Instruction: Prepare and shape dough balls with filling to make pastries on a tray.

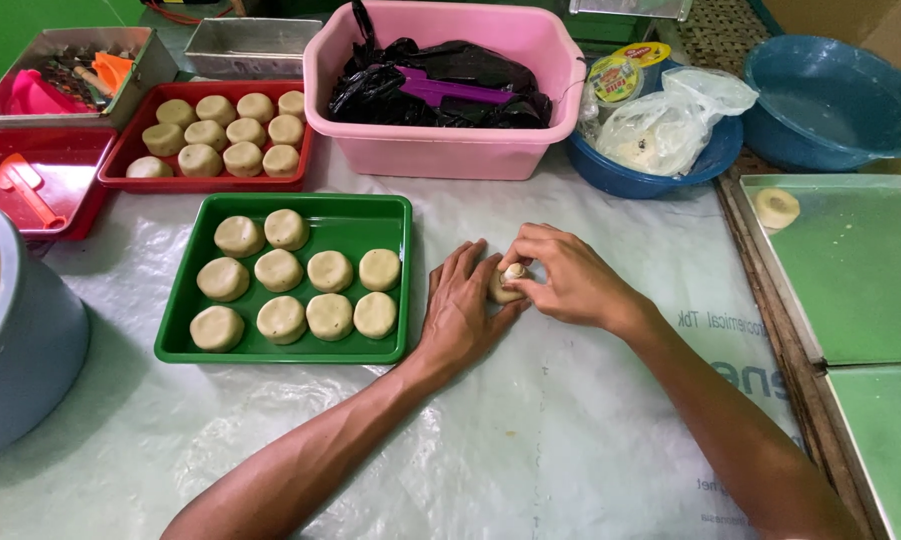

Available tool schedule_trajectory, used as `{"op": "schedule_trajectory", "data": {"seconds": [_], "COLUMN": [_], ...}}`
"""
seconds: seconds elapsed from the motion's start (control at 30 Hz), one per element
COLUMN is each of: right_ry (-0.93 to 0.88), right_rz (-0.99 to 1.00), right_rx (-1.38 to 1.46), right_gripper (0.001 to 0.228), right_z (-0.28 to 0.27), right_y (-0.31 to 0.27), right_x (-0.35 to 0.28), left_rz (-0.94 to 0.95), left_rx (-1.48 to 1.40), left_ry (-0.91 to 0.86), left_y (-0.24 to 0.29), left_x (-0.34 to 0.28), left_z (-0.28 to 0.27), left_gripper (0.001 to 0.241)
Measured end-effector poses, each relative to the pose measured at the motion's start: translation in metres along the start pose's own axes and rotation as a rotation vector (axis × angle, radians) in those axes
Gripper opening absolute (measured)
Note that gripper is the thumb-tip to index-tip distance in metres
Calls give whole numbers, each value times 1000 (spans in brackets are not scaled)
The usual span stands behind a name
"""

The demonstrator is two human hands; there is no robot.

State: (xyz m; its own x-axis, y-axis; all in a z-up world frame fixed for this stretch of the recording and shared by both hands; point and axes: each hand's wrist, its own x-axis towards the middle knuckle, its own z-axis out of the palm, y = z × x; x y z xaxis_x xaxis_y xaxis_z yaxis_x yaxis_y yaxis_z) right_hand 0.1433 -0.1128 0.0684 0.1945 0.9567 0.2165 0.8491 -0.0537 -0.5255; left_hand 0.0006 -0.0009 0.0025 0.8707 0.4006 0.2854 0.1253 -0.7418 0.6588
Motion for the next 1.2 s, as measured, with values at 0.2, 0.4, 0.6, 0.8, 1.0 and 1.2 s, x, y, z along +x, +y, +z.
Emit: {"op": "schedule_trajectory", "data": {"seconds": [0.2,0.4,0.6,0.8,1.0,1.2], "right_ry": [64,96,47,120,-81,-465], "right_rz": [56,34,-3,35,267,450], "right_rx": [-87,-131,-83,57,64,111], "right_gripper": [25,27,18,8,15,22], "right_z": [9,17,7,-29,-60,-51], "right_y": [14,16,5,-8,-12,21], "right_x": [-2,0,-2,-2,-13,-9], "left_rz": [6,23,14,8,68,137], "left_rx": [12,39,32,-13,37,228], "left_ry": [9,26,14,24,22,36], "left_y": [-4,-7,-7,0,6,3], "left_x": [0,1,-1,-1,-4,-5], "left_z": [4,5,6,2,-3,5], "left_gripper": [68,67,69,75,43,37]}}
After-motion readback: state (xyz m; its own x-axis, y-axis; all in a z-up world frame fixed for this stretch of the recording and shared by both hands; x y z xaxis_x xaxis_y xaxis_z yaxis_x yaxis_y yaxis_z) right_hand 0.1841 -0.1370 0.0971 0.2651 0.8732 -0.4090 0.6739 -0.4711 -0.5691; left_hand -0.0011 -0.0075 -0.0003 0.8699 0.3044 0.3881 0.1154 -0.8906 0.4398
